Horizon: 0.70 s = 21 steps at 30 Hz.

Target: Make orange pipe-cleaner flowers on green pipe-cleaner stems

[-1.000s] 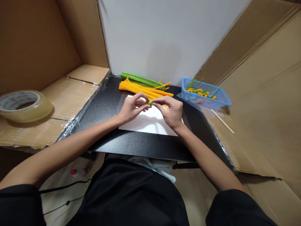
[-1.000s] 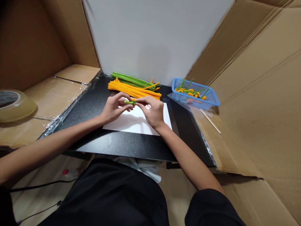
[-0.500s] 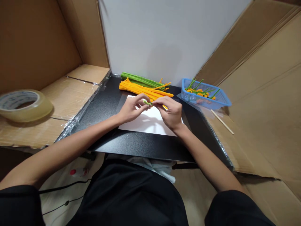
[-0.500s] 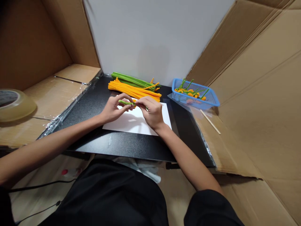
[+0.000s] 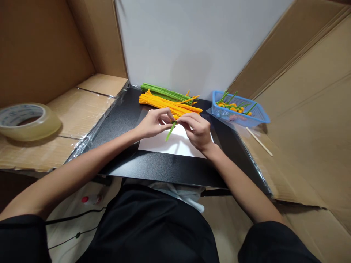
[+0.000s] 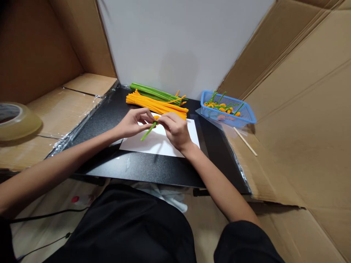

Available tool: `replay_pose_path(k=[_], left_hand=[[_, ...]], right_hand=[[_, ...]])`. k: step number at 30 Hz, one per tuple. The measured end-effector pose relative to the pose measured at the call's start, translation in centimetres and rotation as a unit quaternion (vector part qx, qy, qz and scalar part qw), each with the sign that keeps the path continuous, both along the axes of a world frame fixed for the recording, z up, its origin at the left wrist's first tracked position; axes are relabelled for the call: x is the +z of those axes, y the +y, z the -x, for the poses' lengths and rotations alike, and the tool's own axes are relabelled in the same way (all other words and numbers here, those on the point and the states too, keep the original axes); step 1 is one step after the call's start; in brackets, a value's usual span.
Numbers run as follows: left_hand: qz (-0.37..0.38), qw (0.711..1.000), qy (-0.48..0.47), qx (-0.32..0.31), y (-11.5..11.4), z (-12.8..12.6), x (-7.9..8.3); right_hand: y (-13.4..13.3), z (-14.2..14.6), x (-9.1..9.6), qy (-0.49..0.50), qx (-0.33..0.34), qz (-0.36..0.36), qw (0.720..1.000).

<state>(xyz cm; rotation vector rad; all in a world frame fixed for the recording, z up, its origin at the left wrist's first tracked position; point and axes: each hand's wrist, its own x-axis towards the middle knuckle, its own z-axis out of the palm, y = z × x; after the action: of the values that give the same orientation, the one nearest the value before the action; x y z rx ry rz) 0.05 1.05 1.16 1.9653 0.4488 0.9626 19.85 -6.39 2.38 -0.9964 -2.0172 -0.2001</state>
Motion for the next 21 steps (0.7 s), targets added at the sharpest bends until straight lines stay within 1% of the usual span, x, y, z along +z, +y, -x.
replay_pose_path(k=[2, 6, 9, 11, 15, 21], left_hand=[[0.003, 1.0, 0.001, -0.008, 0.22, 0.07, -0.08], [0.03, 0.999, -0.018, 0.0, 0.33, -0.07, -0.34], [0.07, 0.997, -0.027, -0.008, 0.38, -0.26, -0.41], [0.11, 0.993, -0.03, -0.024, 0.47, -0.34, -0.4], [0.17, 0.984, -0.014, -0.054, 0.72, -0.37, -0.44], [0.195, 0.979, -0.007, -0.062, 0.64, -0.45, -0.44]], right_hand=[[-0.03, 0.06, 0.0, 0.008, 0.002, 0.013, 1.0], [-0.11, 0.32, -0.14, 0.021, 0.012, 0.033, 0.999], [0.1, 0.2, -0.35, 0.015, 0.028, 0.038, 0.999], [0.36, -0.04, -0.45, 0.005, 0.05, 0.05, 0.997], [0.72, -0.43, -0.37, 0.009, 0.087, 0.088, 0.992], [0.83, -0.6, 0.12, 0.047, 0.085, 0.155, 0.983]])
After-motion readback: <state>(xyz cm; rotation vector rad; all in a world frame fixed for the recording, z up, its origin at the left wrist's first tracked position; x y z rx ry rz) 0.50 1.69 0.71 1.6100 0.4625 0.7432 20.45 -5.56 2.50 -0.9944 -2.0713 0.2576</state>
